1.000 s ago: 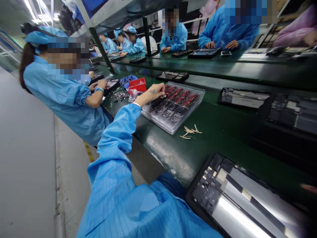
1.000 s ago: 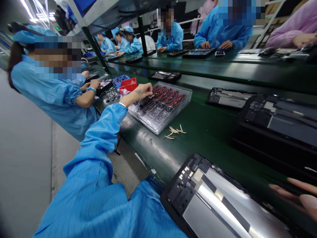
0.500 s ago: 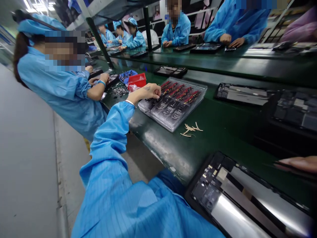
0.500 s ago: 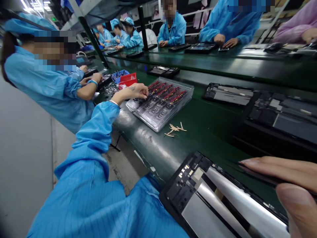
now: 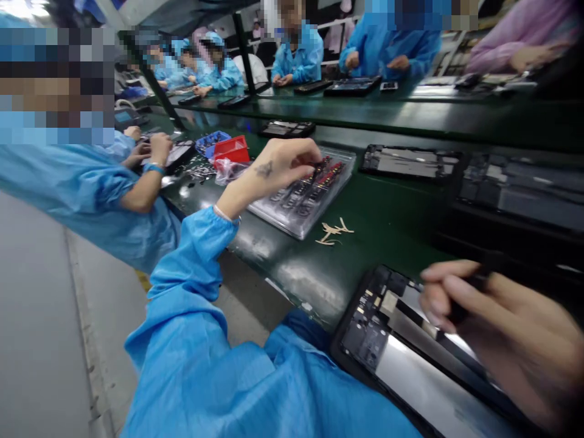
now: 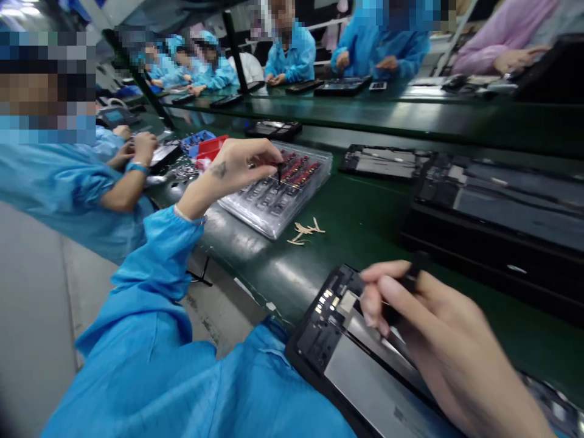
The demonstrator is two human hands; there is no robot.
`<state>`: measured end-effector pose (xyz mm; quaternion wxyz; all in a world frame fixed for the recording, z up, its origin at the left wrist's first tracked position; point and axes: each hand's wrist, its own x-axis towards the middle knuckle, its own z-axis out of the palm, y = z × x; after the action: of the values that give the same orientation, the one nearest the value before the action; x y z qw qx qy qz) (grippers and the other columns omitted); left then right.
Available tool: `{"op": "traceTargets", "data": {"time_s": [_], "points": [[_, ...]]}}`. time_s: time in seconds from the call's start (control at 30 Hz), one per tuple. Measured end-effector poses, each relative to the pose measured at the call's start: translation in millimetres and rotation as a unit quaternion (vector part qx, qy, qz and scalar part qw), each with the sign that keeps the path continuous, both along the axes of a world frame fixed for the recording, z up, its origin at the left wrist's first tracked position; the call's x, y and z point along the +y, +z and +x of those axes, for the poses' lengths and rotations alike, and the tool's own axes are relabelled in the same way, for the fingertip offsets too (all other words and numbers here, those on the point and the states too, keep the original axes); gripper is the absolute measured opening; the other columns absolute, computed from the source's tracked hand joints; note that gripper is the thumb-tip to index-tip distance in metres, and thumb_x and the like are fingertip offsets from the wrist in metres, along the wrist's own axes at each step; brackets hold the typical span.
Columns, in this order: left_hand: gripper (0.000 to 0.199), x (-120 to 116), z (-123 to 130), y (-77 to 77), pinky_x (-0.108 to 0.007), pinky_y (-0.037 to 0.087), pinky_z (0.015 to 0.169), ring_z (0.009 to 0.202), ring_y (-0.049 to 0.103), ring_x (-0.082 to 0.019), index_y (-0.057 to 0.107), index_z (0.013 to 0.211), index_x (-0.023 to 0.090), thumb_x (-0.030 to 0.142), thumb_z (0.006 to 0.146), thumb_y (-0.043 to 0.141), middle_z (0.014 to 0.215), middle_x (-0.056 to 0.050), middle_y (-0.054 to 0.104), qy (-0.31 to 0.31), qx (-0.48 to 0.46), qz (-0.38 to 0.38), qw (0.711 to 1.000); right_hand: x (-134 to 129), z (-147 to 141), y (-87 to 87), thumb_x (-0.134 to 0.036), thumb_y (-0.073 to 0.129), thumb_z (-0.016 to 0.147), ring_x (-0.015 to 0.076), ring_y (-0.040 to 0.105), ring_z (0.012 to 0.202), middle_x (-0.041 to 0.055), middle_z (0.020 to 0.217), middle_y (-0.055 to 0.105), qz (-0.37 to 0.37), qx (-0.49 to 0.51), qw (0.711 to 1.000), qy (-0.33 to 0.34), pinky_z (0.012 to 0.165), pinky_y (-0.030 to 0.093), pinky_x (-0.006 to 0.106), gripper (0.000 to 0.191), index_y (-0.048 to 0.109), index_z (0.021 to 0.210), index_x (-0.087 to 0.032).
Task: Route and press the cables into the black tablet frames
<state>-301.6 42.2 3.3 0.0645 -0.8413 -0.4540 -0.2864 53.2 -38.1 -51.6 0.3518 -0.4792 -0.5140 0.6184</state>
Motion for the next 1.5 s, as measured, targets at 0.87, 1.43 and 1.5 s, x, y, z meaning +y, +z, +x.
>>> {"op": "traceTargets", "data": {"time_s": [0.87,1.43,1.5], "points": [[0.018,-56,153,-50.1,-0.028,0.049,0.068,0.076,0.062,-0.015,0.061,0.095,0.015,0.017,0.107,0.047,0.088,-0.005,0.069,-0.131,0.134,0.185,0.965,6,3,-7.3,-0.026,0.065,0.093,0.0135,0.056,0.058,-0.0006,0.069,0.066,0.32,-0.176,0.931,-0.03,0.054,0.039,0.027,0.017,0.074,0.081,-0.02],[0.02,-21,83,-51.8,-0.031,0.043,0.069,0.086,0.061,-0.021,0.065,0.1,0.013,0.01,0.103,0.045,0.095,-0.008,0.067,0.059,0.327,-0.072,0.941,13,5,-5.0,-0.045,0.065,0.084,0.0216,0.069,0.06,0.0041,0.076,0.075,0.246,-0.218,0.944,-0.042,0.054,0.045,0.031,0.028,0.079,0.085,-0.021],[0.024,-23,82,-50.7,-0.032,0.044,0.072,0.089,0.061,-0.023,0.065,0.103,0.011,0.002,0.099,0.043,0.098,-0.01,0.067,0.052,0.362,-0.108,0.925,14,4,-4.8,-0.046,0.067,0.082,0.0214,0.069,0.06,0.0045,0.075,0.075,0.226,-0.209,0.95,-0.045,0.054,0.045,0.031,0.029,0.08,0.085,-0.021]]}}
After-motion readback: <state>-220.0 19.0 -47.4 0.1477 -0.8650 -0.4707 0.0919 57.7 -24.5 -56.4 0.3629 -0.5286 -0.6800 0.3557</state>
